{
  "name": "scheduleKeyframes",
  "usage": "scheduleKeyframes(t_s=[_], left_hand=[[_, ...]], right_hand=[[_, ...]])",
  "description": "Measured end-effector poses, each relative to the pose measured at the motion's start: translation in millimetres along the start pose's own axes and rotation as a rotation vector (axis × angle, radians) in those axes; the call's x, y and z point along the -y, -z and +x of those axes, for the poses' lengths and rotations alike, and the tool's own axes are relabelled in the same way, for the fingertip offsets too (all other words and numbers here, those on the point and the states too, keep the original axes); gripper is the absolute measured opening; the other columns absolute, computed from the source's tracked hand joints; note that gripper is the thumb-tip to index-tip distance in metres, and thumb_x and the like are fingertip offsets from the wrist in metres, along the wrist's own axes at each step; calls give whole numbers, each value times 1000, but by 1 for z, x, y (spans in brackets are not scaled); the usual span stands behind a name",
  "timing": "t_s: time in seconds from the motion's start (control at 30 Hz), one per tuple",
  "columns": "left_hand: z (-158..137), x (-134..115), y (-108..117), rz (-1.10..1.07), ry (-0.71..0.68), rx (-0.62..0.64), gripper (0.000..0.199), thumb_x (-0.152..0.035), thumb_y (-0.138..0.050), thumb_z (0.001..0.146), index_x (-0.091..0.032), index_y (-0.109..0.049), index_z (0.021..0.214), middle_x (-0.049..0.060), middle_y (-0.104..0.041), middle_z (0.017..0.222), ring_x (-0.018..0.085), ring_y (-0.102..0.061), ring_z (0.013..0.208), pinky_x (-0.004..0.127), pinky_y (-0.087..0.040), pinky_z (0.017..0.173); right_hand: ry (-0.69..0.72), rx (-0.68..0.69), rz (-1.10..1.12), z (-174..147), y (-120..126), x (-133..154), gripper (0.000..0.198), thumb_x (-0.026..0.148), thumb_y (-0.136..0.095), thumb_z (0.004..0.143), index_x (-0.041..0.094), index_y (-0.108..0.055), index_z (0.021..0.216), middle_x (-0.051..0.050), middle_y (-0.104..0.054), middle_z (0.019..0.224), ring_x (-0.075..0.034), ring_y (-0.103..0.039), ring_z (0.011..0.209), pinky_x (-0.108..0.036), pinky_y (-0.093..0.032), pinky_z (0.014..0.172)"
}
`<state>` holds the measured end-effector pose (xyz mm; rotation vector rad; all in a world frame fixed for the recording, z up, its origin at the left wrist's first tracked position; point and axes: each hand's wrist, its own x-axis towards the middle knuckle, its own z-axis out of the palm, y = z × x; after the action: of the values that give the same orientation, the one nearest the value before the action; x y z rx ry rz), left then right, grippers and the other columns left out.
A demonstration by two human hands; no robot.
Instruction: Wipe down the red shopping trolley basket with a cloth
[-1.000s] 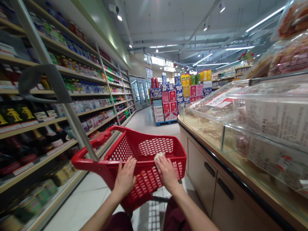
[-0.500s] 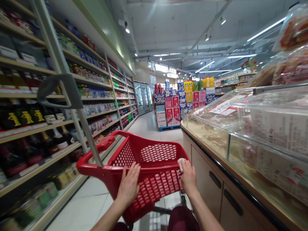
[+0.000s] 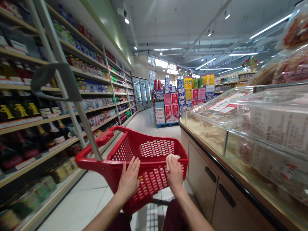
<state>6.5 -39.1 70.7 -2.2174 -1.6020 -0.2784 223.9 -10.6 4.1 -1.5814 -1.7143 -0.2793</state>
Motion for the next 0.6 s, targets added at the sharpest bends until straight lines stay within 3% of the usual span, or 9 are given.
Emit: scheduleKeyframes(t_s=[0.1,0.13,0.27,0.3,0.33,0.43,0.5,0.53,0.6], left_hand=[[0,-1,4,7,-20,20,61,-22,-39,70,-11,-30,129,6,-28,138,21,-14,129,45,-6,106],[0,-1,5,14,-25,22,62,-21,-39,69,-11,-29,129,6,-28,138,21,-14,129,44,-7,106],[0,-3,6,19,-3,35,61,-24,-38,70,-10,-29,130,6,-26,139,21,-13,130,45,-6,106],[0,-4,6,12,9,38,61,-25,-37,71,-10,-29,129,7,-26,139,22,-13,130,45,-5,106],[1,-5,6,3,17,40,60,-27,-37,72,-9,-30,129,7,-26,139,22,-13,130,46,-5,106],[1,-7,5,-13,4,34,61,-28,-37,72,-9,-29,129,7,-26,138,21,-13,130,45,-5,106],[1,-7,4,-6,-12,26,62,-27,-37,71,-10,-28,130,6,-25,139,21,-13,130,44,-6,106],[0,-7,3,1,-17,21,62,-26,-38,71,-11,-28,130,5,-25,139,20,-13,130,44,-6,106],[-1,-8,0,23,-16,6,62,-24,-38,70,-11,-28,130,5,-25,139,21,-13,130,44,-7,106]], right_hand=[[219,45,72,-2,-2,13,59,-2,-31,70,23,-47,120,-3,-44,128,-17,-34,121,-41,-26,99],[204,51,64,-1,-1,9,59,-2,-31,69,23,-47,120,-3,-44,128,-17,-34,121,-41,-25,100],[-177,23,-54,6,10,-24,56,-2,-28,69,15,-50,117,-10,-46,126,-23,-36,119,-49,-29,95],[-212,21,-63,6,10,-25,55,-1,-28,69,14,-50,117,-11,-45,126,-24,-36,119,-50,-29,94],[-194,22,-56,6,9,-22,54,-1,-28,70,14,-51,117,-12,-45,126,-23,-36,120,-49,-30,94],[83,57,34,2,3,3,58,-2,-29,69,20,-48,119,-6,-45,128,-18,-35,121,-42,-28,97],[187,65,73,1,2,8,60,-3,-30,69,24,-47,120,-3,-44,128,-16,-35,121,-41,-26,99],[166,59,69,2,4,4,60,-3,-30,69,24,-48,119,-3,-45,128,-16,-36,120,-41,-26,99],[-22,27,17,5,9,-14,58,-3,-30,69,22,-50,117,-5,-46,127,-18,-36,120,-45,-27,98]])
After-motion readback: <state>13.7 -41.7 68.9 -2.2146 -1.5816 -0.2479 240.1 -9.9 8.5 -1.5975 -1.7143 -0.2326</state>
